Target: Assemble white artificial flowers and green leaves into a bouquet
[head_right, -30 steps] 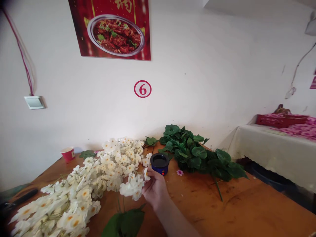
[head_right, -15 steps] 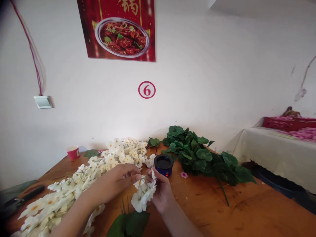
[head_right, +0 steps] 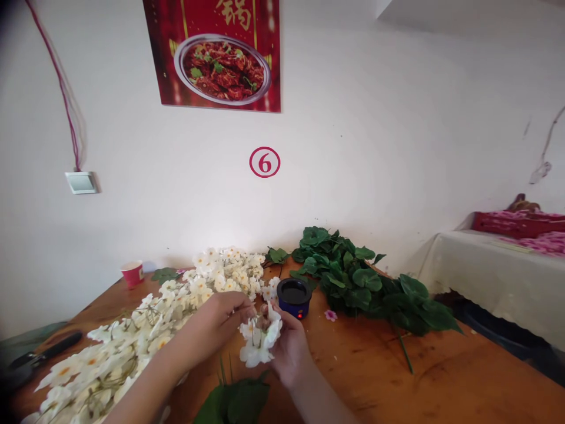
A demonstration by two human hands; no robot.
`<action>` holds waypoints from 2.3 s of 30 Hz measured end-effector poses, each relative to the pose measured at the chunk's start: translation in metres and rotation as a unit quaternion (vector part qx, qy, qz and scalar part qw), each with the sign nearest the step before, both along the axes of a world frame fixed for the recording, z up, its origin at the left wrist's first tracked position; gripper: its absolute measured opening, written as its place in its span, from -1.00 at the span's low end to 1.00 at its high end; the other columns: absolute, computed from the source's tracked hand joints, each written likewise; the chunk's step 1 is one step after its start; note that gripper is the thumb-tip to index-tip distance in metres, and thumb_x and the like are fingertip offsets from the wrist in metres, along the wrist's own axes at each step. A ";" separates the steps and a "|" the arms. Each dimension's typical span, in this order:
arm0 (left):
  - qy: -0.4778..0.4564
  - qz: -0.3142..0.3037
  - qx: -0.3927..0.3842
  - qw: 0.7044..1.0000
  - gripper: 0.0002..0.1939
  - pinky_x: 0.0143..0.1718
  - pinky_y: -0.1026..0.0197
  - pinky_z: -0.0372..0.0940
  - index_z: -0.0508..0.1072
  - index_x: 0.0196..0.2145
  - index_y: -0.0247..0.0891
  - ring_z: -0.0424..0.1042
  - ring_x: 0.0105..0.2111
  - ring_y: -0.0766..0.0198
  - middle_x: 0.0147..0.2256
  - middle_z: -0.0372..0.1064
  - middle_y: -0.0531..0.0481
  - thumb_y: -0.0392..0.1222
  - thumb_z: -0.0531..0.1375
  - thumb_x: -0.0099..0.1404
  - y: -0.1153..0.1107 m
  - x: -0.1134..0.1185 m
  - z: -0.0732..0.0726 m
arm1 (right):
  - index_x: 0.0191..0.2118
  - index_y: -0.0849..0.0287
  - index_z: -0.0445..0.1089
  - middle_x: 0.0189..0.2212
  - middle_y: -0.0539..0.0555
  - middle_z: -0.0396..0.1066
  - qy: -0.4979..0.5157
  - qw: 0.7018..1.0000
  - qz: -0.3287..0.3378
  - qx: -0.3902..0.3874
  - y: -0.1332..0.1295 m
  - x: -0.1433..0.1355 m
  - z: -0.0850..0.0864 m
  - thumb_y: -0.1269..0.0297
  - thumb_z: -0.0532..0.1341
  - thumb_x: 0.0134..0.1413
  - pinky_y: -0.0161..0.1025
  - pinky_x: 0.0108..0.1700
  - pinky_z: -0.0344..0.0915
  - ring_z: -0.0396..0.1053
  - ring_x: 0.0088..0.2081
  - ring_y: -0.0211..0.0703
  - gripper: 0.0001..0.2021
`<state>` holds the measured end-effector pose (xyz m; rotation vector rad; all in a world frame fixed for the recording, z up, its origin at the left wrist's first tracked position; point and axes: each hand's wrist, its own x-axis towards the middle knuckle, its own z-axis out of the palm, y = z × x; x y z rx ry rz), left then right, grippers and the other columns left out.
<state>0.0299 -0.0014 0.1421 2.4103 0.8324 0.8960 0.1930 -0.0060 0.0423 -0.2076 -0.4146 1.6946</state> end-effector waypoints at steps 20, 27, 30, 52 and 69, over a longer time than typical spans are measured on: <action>0.150 0.068 0.306 0.938 -0.70 -0.25 0.14 0.23 0.38 -0.42 -0.23 0.36 -0.31 0.18 -0.39 0.36 -0.04 -0.11 -0.01 0.42 -0.002 0.018 -0.010 | 0.06 0.01 0.35 -0.12 0.05 0.54 0.008 0.999 0.039 -0.010 -0.020 -0.007 0.017 -0.11 0.08 0.20 -0.02 -0.10 0.37 0.48 -0.10 0.00 -0.57; 0.156 0.061 0.275 0.947 -0.25 0.26 -0.16 -0.03 0.20 0.24 -0.21 -0.04 0.31 -0.11 0.29 0.06 -0.20 0.25 0.14 0.23 0.001 0.024 -0.025 | 0.02 0.10 0.40 -0.05 0.07 0.51 0.009 1.000 0.029 0.005 -0.020 -0.006 0.021 -0.05 0.07 0.21 -0.16 -0.15 0.41 0.48 -0.07 -0.08 -0.57; 0.191 0.053 0.282 0.939 -0.17 0.31 -0.19 -0.15 0.10 0.31 -0.15 -0.16 0.35 -0.12 0.36 -0.11 -0.13 0.31 0.12 0.21 0.004 0.026 -0.031 | -0.02 0.06 0.42 -0.10 0.04 0.54 0.008 1.000 0.021 -0.004 -0.023 -0.006 0.024 -0.02 0.07 0.23 -0.21 -0.16 0.42 0.49 -0.12 -0.14 -0.63; 0.063 0.066 0.169 0.981 -0.62 0.32 -0.13 -0.05 0.42 0.08 -0.18 0.11 0.27 0.13 0.15 0.34 -0.02 -0.17 -0.07 0.44 0.007 0.043 -0.045 | -0.11 0.09 0.42 -0.29 0.01 0.57 0.053 0.995 -0.028 -0.079 -0.011 -0.013 0.006 0.11 0.15 0.17 -0.24 -0.26 0.41 0.52 -0.25 -0.15 -0.74; -0.130 0.137 0.006 0.982 -0.58 0.03 0.10 0.31 0.49 -0.03 -0.24 0.47 -0.05 0.15 -0.09 0.52 -0.12 -0.02 -0.06 0.44 0.001 0.058 -0.067 | -0.18 0.06 0.37 -0.51 -0.05 0.49 -0.070 0.989 -0.101 -0.079 -0.012 -0.019 0.000 0.05 0.17 0.11 -0.22 -0.40 0.36 0.48 -0.42 -0.11 -0.75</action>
